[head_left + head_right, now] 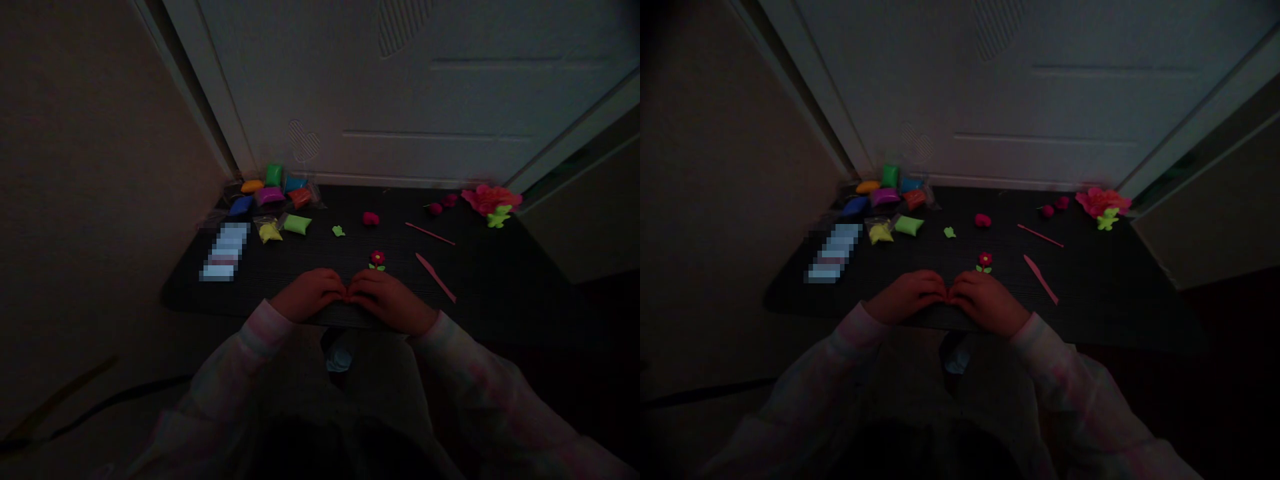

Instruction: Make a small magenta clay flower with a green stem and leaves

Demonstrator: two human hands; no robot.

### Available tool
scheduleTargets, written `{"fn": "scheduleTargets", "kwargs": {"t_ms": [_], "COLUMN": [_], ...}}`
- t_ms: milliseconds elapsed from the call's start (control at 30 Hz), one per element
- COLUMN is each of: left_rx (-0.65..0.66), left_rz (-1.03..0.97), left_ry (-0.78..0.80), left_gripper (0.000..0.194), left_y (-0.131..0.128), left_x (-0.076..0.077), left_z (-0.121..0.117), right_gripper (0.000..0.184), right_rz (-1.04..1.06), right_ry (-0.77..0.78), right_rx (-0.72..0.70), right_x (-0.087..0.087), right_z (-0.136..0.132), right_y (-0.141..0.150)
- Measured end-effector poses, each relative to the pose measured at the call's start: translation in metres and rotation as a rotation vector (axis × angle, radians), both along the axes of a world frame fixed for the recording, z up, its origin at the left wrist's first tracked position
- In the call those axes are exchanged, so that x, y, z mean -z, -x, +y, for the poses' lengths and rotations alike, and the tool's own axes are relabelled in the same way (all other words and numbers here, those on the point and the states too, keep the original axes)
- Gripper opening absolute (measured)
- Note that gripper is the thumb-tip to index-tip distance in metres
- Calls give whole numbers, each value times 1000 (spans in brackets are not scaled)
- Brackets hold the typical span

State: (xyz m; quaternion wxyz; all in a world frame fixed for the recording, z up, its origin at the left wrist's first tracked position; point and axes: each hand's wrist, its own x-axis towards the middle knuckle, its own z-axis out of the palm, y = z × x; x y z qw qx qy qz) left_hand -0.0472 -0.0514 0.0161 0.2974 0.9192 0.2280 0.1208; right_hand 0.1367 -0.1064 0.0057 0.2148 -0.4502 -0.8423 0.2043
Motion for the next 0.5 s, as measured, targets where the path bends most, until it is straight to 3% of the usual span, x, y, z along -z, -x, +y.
{"fn": "scheduleTargets", "kwargs": {"t_ms": [500], "left_rx": [33], "left_rz": [-36], "left_ry": [34], "left_gripper": [11], "left_y": [0], "left_x": [2], "left_z": [5], "right_gripper": [13], "right_rz": [79], "right_ry": [31], "right_rx": [11], "right_x": [0], "right_z": [0], "right_y": [0]}}
